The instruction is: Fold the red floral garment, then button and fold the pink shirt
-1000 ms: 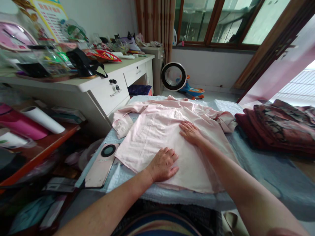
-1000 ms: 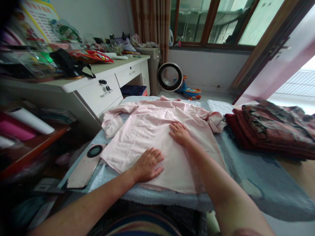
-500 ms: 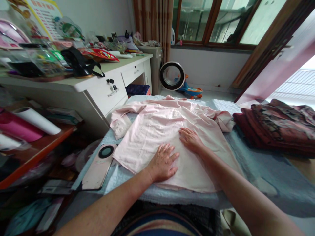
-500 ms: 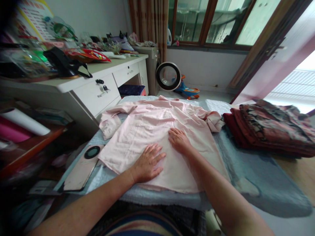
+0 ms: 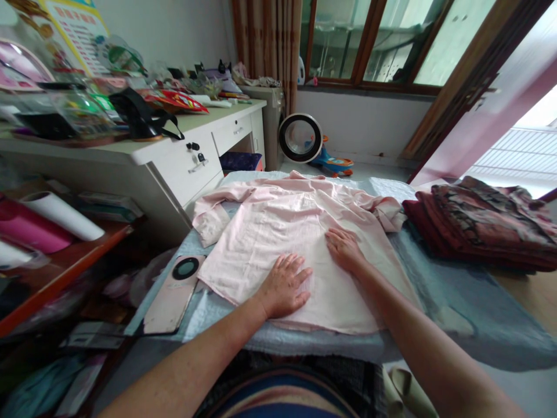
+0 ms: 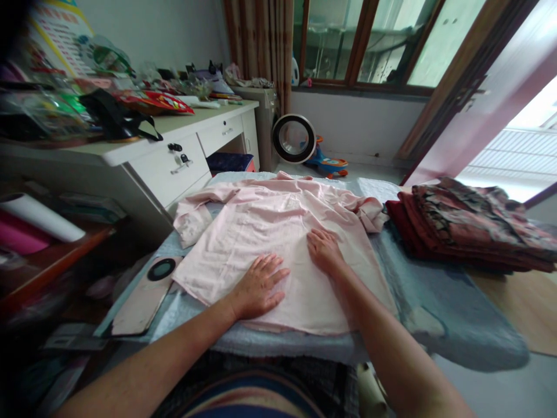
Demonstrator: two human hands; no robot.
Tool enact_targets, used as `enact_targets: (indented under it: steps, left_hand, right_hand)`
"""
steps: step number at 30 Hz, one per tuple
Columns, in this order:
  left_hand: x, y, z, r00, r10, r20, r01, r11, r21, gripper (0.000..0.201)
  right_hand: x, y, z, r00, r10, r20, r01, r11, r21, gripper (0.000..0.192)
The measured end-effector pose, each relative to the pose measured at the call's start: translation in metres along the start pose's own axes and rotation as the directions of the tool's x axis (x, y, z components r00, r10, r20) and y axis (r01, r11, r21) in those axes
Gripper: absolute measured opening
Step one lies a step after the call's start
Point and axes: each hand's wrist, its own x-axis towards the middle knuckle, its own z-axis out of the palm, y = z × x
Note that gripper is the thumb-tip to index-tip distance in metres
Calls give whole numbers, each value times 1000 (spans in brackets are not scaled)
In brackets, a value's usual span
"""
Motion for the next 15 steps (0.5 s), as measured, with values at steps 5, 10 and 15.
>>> enact_targets:
  steps: [5, 10, 15]
  left_hand:
    - [0, -2, 1, 1000, -1, -1, 1, 1000, -11, 56]
    - [0, -2, 0, 1000, 14, -28, -14, 1000, -15, 54]
    - [0, 1, -5, 997, 61, -53, -62, 998, -7, 48]
  right_hand:
    - [-7, 20, -11, 983, 178, -49, -182, 979, -93, 37]
    - [-32, -24, -21, 995, 96, -24, -97, 994, -42, 36]
    - [-72, -79, -21, 993, -93, 70, 88, 993, 74, 35]
